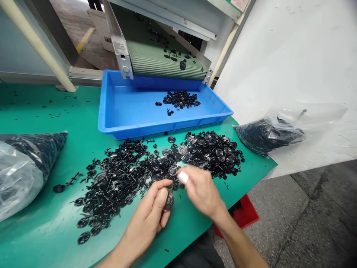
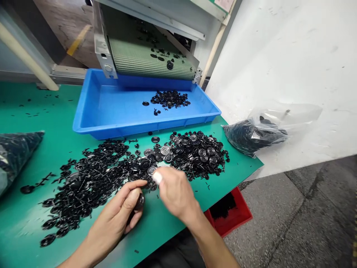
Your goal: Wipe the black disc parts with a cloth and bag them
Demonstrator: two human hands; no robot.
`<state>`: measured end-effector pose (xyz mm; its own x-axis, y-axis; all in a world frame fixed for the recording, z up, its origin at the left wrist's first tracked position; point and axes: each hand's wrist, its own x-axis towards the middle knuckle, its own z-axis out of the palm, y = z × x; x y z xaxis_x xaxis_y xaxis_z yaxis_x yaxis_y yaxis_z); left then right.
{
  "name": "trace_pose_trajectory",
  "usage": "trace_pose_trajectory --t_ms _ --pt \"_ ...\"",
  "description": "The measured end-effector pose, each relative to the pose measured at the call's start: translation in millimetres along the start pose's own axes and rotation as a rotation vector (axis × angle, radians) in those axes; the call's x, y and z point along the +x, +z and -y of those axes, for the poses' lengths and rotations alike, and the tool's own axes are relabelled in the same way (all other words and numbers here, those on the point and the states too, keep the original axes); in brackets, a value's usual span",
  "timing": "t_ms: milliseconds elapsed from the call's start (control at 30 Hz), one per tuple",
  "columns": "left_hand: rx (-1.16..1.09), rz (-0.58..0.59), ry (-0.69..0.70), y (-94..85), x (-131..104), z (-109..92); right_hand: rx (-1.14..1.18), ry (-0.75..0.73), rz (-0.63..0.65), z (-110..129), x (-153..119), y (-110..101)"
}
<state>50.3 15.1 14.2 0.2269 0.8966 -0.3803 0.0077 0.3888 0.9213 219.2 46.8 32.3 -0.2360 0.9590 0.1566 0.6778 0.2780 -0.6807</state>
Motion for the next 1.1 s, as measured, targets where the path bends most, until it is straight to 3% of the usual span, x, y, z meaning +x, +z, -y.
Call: trace_pose_trajectory --t_ms 67,100,233,300,433,600,667,900,1100 --pt "-0.051 0.025 0.0 -1.8 1.1 -1.7 -0.236 0.045 -0.149 -12.6 24.4 -11.5" --pt "-0.092 0.043 -0.001 -3.4 2.1 -2.1 -0.326 0.081 -0.155 -18.8 36.8 -15.6" --pt "-0.245 0.117 -0.02 -11.1 7.1 -1.7 -0.474 0.167 0.022 -37.4 72.9 -17.7" --pt "-0.28 0.16 -0.042 -14.2 9.5 -1.0 -0.416 0.165 0.016 -40.8 76.9 -15.5" --pt "-0.295 0.201 -0.06 -15.8 11.7 1.1 -0.208 0.139 -0.074 -31.7 53.7 -18.3" --pt "-0.132 0.199 -0.026 -9.6 9.1 5.3 0.087 0.135 0.176 0.9 -1.7 -14.8" --pt "-0.02 0.221 0.017 -8.0 8.4 5.6 0.092 0.125 0.187 10.1 -15.0 -8.6" --pt "0.117 0.242 -0.053 -11.1 10.2 1.2 0.168 -0.012 0.206 11.0 -14.7 -3.8" --pt "0.099 0.233 -0.022 -8.3 7.0 1.3 0.297 0.11 0.237 6.6 -14.3 4.2"
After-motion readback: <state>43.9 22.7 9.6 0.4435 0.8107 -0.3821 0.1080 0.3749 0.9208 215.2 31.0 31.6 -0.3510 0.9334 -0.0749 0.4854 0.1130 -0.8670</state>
